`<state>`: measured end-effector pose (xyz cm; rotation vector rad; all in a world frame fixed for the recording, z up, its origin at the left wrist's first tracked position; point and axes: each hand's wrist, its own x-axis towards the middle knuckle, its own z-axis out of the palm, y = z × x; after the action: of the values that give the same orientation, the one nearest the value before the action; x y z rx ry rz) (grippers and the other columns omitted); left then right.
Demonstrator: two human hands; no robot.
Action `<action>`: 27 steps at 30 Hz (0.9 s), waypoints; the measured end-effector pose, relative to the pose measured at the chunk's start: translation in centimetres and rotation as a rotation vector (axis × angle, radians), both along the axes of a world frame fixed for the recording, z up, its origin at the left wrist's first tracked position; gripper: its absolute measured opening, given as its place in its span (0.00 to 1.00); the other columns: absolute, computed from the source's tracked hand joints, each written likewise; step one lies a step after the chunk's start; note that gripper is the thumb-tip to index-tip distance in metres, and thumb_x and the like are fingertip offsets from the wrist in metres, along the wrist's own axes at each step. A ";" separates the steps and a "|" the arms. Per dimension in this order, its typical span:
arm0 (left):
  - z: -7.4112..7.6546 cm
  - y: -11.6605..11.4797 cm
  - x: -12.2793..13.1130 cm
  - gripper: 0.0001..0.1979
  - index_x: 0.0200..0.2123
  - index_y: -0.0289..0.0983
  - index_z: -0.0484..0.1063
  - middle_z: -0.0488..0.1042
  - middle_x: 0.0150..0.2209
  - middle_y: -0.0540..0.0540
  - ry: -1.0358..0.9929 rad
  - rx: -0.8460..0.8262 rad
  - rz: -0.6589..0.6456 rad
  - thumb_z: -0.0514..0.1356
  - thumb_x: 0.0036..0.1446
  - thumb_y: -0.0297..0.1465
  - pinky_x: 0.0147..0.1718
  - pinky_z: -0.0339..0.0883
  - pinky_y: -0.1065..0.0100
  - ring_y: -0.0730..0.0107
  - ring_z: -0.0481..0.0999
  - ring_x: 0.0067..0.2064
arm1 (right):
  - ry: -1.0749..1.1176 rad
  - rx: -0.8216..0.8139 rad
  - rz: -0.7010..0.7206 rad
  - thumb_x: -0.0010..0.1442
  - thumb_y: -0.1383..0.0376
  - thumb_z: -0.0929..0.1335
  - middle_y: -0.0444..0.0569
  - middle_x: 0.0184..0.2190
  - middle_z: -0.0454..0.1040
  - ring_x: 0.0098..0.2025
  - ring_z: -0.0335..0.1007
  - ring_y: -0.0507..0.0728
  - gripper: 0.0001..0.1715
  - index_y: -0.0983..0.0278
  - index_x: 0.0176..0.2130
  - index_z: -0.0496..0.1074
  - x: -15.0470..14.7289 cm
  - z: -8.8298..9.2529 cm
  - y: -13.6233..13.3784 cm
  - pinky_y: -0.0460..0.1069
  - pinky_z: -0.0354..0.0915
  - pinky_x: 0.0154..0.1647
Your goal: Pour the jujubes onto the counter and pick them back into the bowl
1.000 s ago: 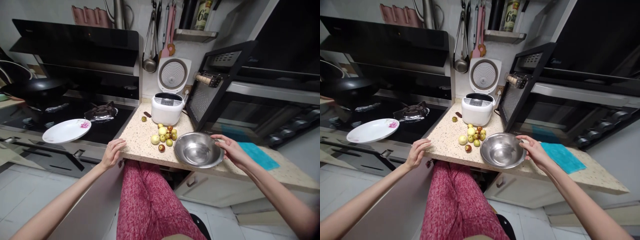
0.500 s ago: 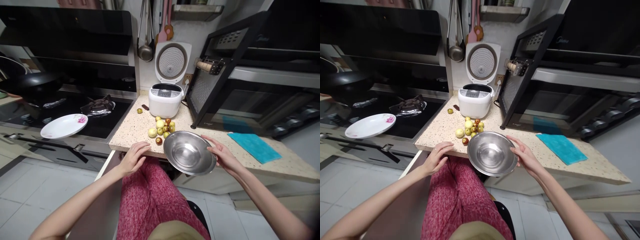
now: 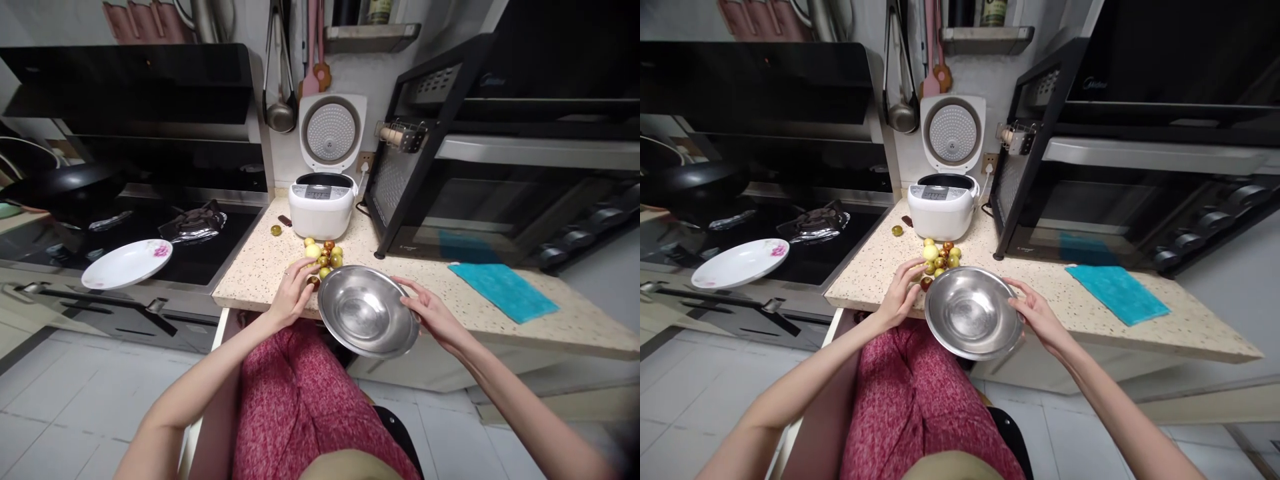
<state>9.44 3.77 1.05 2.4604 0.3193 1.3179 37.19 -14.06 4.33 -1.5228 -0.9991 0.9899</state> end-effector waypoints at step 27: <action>-2.8 -0.6 -0.2 0.33 0.60 0.34 0.66 0.72 0.57 0.32 0.151 0.116 -0.264 0.46 0.67 0.53 0.62 0.68 0.46 0.51 0.65 0.67 | -1.440 0.674 0.627 0.71 0.61 0.64 0.60 0.65 0.67 0.68 0.60 0.66 0.26 0.64 0.65 0.65 3.2 -1.8 18.5 0.63 0.63 0.63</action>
<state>9.25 3.17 -1.73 2.5962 -0.0490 1.0713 40.40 4.41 2.52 -1.1820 -2.5729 -0.3297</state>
